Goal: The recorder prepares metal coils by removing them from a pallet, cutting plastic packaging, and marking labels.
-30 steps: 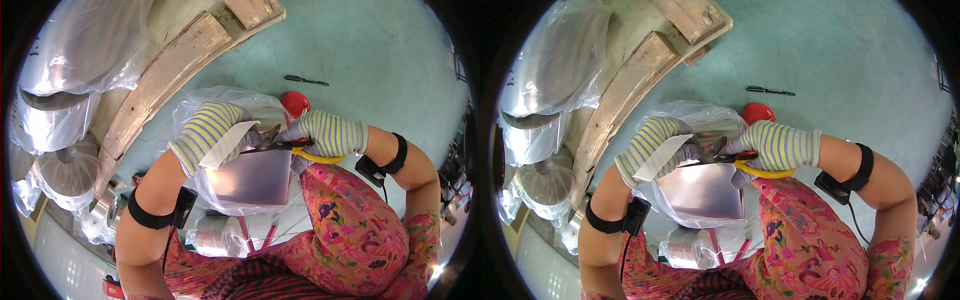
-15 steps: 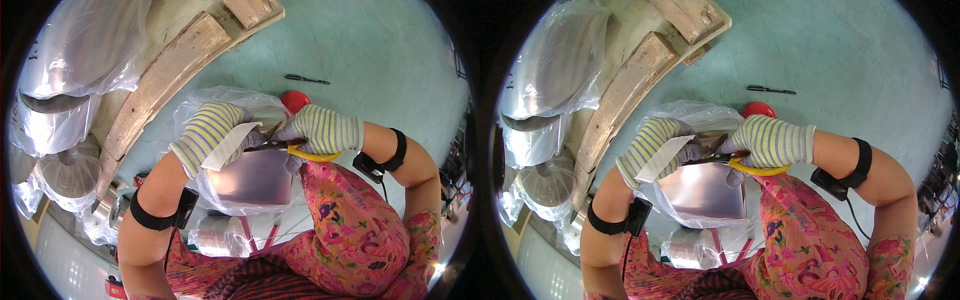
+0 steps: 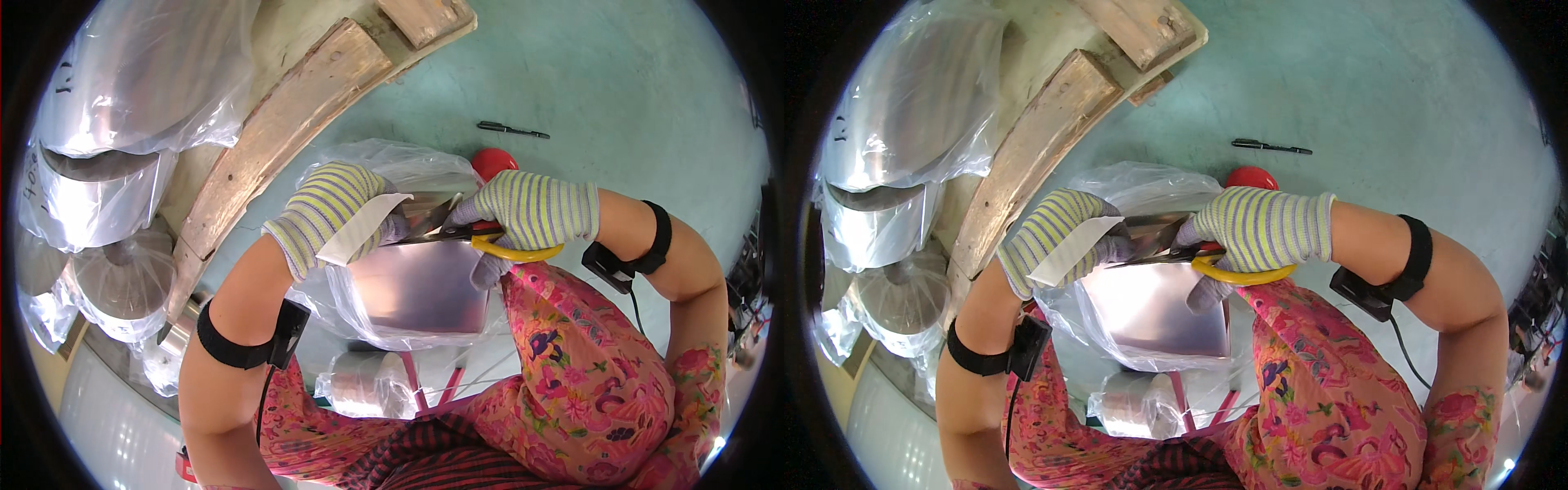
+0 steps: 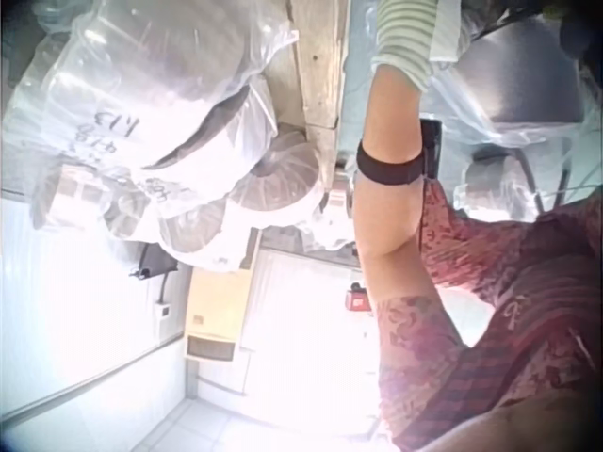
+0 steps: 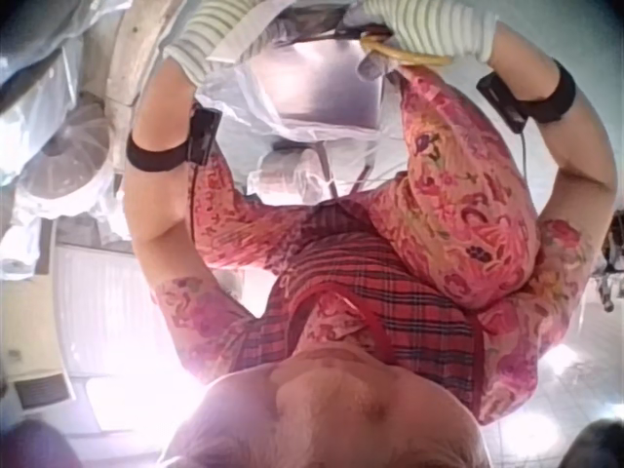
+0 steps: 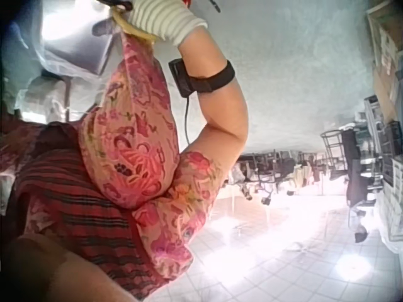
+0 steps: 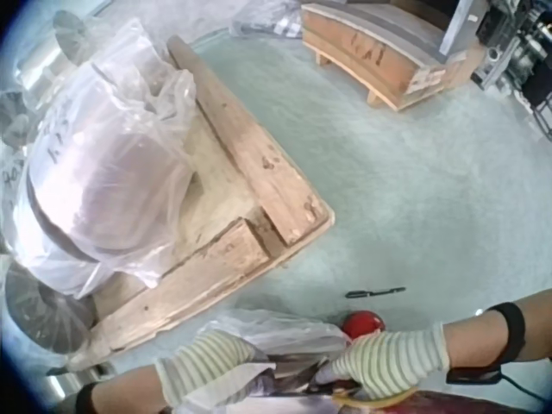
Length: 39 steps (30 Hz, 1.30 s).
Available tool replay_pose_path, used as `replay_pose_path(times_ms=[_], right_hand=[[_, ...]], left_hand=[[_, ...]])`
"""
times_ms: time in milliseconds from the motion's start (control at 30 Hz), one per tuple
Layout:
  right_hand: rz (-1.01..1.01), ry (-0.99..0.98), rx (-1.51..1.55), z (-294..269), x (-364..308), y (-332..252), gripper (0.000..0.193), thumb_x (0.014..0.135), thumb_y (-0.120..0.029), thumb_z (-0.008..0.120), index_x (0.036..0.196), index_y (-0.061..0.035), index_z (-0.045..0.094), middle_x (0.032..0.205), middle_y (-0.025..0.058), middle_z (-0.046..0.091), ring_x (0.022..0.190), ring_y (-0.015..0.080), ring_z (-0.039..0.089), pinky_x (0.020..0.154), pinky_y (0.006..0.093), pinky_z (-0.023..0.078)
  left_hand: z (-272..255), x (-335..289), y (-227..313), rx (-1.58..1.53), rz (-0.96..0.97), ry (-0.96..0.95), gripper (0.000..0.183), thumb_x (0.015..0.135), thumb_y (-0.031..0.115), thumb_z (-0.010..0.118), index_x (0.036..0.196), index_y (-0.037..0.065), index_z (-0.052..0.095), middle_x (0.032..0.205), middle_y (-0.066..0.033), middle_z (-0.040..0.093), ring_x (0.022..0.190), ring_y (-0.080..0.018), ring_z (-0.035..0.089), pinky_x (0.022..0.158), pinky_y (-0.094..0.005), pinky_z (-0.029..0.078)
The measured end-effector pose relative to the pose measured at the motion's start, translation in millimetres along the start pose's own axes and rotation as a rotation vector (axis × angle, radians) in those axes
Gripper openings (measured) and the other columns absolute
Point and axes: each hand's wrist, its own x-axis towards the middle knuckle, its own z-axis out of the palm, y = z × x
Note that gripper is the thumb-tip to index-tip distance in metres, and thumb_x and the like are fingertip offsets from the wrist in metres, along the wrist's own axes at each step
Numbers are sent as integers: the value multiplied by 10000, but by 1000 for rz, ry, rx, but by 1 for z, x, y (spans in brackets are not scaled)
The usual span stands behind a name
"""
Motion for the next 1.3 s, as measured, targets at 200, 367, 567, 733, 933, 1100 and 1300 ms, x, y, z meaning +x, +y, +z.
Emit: replay_pose_path(times_ms=[200, 367, 567, 733, 933, 1100, 1300], right_hand=[[-97, 0, 54, 4, 6, 4, 238, 771, -167, 588, 977, -51, 577, 744, 154, 589, 697, 317, 580, 609, 364, 456], [-109, 16, 66, 9, 10, 3, 257, 772, -120, 598, 1005, -13, 587, 877, 169, 614, 795, 331, 596, 675, 349, 482], [-94, 15, 33, 11, 14, 14, 276, 752, -279, 640, 918, -59, 624, 725, 182, 597, 681, 344, 576, 620, 376, 457], [-121, 48, -17, 9, 17, 2, 380, 714, -363, 674, 962, -82, 614, 737, 168, 601, 685, 336, 583, 626, 383, 453], [-87, 31, -8, 9, 12, 12, 259, 769, -258, 591, 961, -85, 605, 715, 164, 591, 680, 327, 581, 611, 384, 447], [-87, -34, -107, -3, 17, -6, 249, 761, -239, 580, 952, -81, 599, 729, 174, 585, 703, 350, 570, 618, 400, 445], [-27, -41, -119, 3, 30, -11, 301, 751, -301, 595, 915, -49, 610, 750, 187, 596, 733, 361, 570, 658, 412, 444]], left_hand=[[3, 2, -5, -104, -20, 21, 148, 750, 149, 605, 807, 17, 642, 644, -118, 594, 578, -265, 550, 537, -315, 434], [3, -1, -6, 54, 191, 129, 139, 741, 139, 615, 783, 9, 636, 658, -126, 597, 601, -278, 564, 550, -330, 442], [6, 4, -6, -108, 199, 116, 170, 725, 168, 630, 755, 1, 630, 677, -149, 600, 624, -305, 568, 564, -342, 448], [3, -7, -9, -82, 197, 155, 182, 694, 133, 638, 794, -17, 615, 670, -151, 593, 605, -296, 562, 561, -328, 455], [7, 4, -8, -66, 147, 119, 191, 695, 140, 641, 812, -10, 618, 660, -145, 590, 591, -299, 552, 560, -333, 454], [-2, -9, 0, -49, 55, 102, 185, 716, 166, 626, 806, 4, 628, 667, -153, 591, 596, -304, 547, 560, -338, 447], [2, 3, 4, -20, 86, 103, 196, 723, 196, 633, 785, 10, 630, 685, -154, 595, 621, -318, 555, 566, -349, 444]])
